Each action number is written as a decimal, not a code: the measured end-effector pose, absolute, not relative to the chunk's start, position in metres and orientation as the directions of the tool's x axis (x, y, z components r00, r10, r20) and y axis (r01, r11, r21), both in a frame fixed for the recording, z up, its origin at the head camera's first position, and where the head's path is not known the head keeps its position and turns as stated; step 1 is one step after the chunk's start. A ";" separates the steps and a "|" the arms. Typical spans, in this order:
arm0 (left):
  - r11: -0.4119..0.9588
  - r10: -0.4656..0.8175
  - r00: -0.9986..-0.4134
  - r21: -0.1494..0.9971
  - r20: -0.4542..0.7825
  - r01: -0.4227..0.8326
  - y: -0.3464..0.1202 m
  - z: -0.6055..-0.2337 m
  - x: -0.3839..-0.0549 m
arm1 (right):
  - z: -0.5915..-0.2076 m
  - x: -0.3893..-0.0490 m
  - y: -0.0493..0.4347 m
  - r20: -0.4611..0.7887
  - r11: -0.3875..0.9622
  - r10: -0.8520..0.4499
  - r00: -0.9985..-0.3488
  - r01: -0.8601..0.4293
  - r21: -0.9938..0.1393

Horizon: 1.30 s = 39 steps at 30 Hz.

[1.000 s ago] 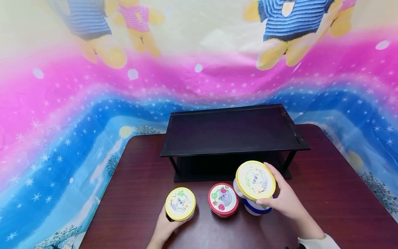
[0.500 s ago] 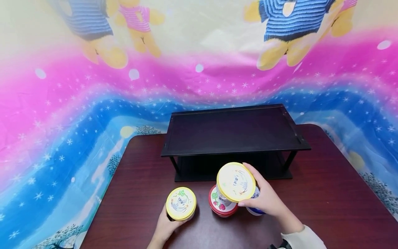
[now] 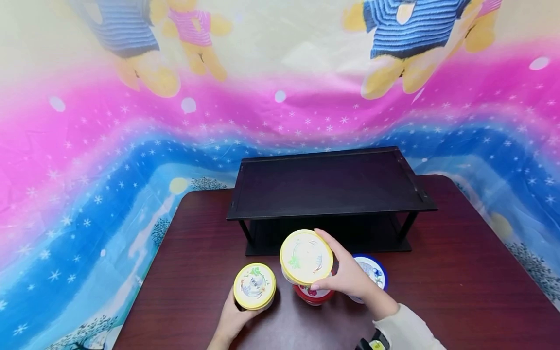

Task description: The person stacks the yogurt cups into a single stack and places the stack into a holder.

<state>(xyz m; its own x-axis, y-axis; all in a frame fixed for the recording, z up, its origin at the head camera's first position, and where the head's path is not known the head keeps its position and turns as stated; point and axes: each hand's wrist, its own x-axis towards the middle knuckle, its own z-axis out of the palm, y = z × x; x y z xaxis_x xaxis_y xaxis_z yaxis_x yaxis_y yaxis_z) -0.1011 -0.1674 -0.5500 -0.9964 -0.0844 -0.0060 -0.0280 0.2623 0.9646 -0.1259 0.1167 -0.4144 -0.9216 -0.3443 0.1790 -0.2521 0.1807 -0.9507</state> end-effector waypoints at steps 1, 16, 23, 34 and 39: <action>0.266 -0.086 -0.996 0.964 0.001 -0.022 -0.168 -0.550 -0.101 | -0.412 -0.126 0.114 0.173 0.178 -0.347 -0.922 -0.246 -0.953; 0.187 -0.036 -0.999 0.982 0.030 0.023 -0.169 -0.552 -0.102 | -0.420 -0.134 0.074 0.244 0.141 -0.445 -0.862 -0.336 -0.931; 0.189 -0.028 -0.999 0.982 -0.015 -0.020 -0.167 -0.544 -0.100 | -0.426 -0.136 0.056 0.216 0.096 -0.484 -0.848 -0.297 -0.950; 0.231 -0.041 -0.999 0.973 0.031 0.021 -0.166 -0.554 -0.099 | -0.409 -0.125 0.043 0.140 0.046 -0.527 -0.838 -0.192 -0.980; 0.241 -0.045 -0.999 0.970 0.024 0.013 -0.168 -0.554 -0.100 | -0.408 -0.127 0.037 0.129 0.104 -0.530 -0.838 -0.215 -0.971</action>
